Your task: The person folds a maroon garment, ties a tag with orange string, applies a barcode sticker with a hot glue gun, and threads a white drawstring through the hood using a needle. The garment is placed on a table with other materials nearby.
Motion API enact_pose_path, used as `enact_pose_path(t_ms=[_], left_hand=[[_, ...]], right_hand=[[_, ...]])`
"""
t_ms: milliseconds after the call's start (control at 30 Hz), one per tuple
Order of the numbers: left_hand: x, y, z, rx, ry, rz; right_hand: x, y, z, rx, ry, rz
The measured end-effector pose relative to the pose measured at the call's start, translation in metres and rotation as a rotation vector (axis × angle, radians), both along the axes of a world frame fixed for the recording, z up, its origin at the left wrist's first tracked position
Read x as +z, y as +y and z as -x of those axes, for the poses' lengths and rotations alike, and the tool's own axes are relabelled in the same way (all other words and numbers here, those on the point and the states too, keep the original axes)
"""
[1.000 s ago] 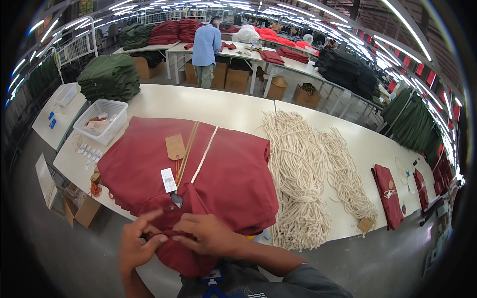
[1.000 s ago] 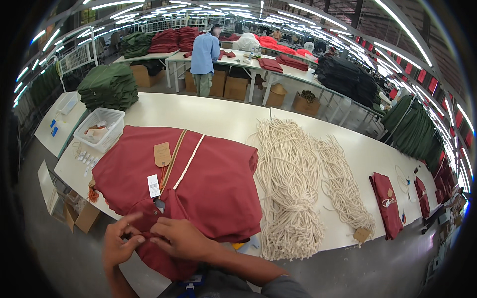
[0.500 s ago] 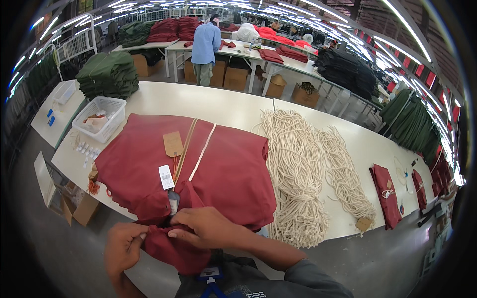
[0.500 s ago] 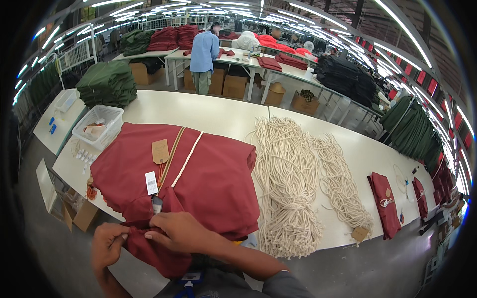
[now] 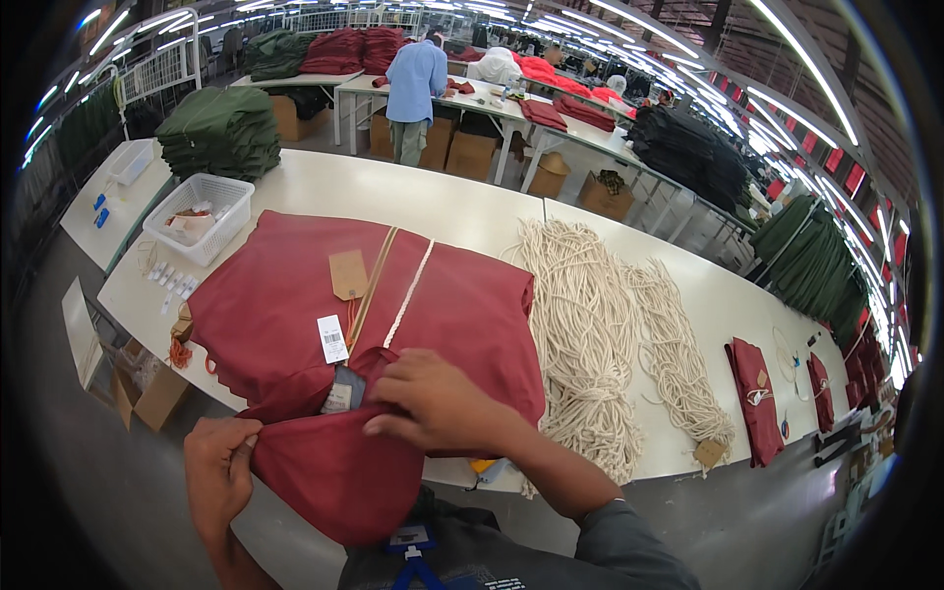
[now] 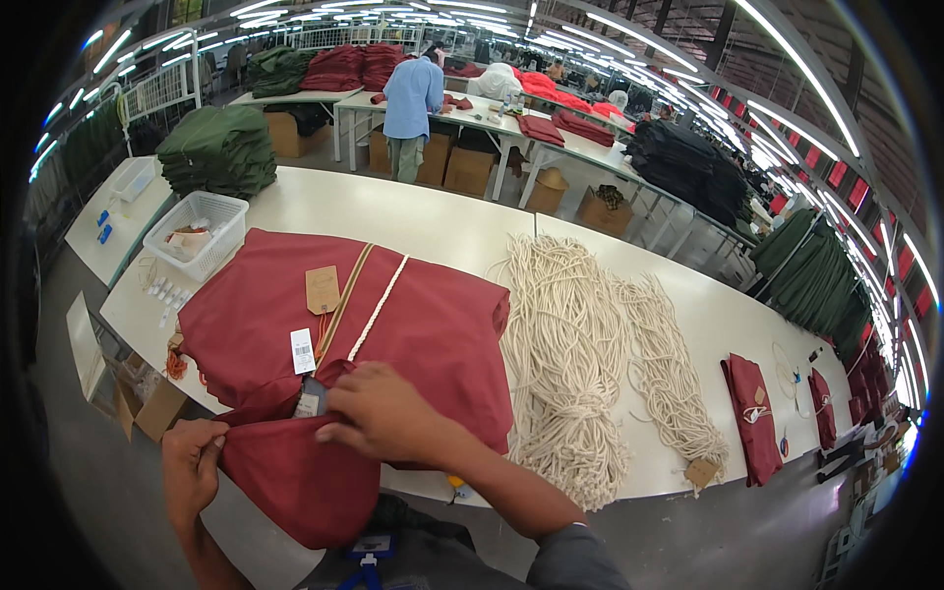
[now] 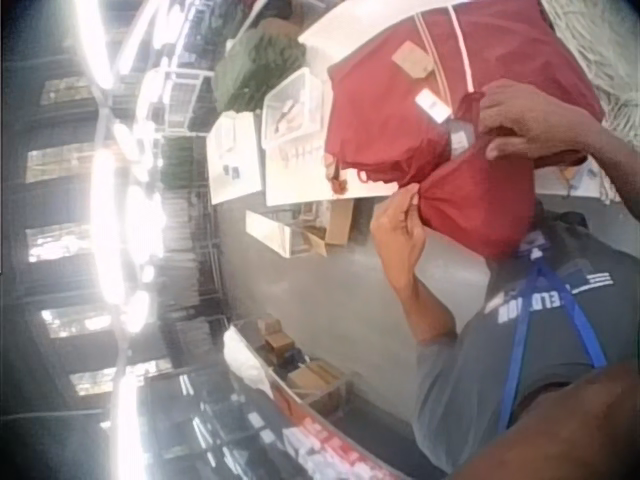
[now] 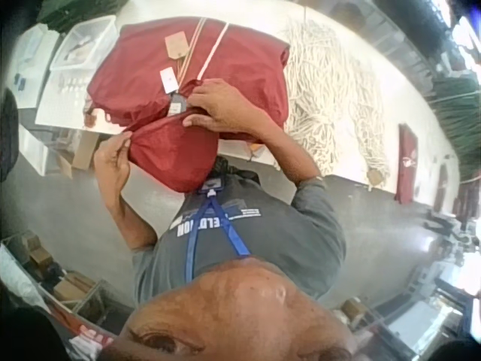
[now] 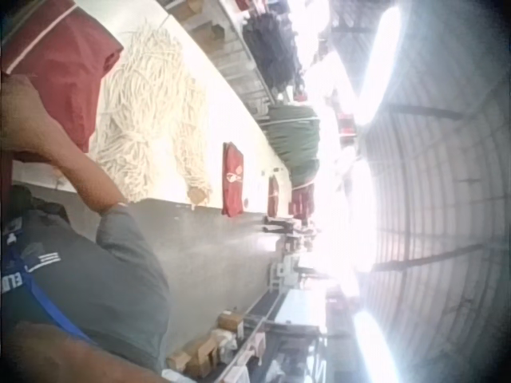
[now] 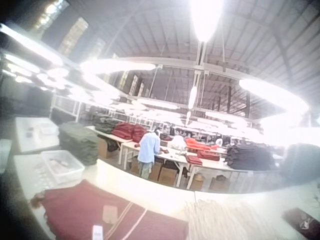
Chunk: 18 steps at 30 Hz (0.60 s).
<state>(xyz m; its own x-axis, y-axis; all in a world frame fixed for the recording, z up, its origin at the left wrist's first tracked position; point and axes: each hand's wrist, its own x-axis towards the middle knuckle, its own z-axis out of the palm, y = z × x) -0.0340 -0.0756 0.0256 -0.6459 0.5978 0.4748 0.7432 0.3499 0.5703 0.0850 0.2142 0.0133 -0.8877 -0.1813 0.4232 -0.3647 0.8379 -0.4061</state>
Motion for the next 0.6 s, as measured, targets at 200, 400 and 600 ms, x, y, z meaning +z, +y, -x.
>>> enact_pose_path(t_ms=[200,400,600], left_hand=[[0.005,0.002,-0.004,-0.057,0.017,0.060],[0.000,-0.005,-0.006,-0.045,-0.119,0.000],[0.010,0.023,-0.018,-0.190,-0.020,-0.051]], right_hand=[[-0.005,-0.043,0.013,0.025,0.017,0.120],[-0.003,-0.019,0.003,-0.014,-0.175,0.056],[0.001,-0.064,0.017,0.059,0.089,0.128]])
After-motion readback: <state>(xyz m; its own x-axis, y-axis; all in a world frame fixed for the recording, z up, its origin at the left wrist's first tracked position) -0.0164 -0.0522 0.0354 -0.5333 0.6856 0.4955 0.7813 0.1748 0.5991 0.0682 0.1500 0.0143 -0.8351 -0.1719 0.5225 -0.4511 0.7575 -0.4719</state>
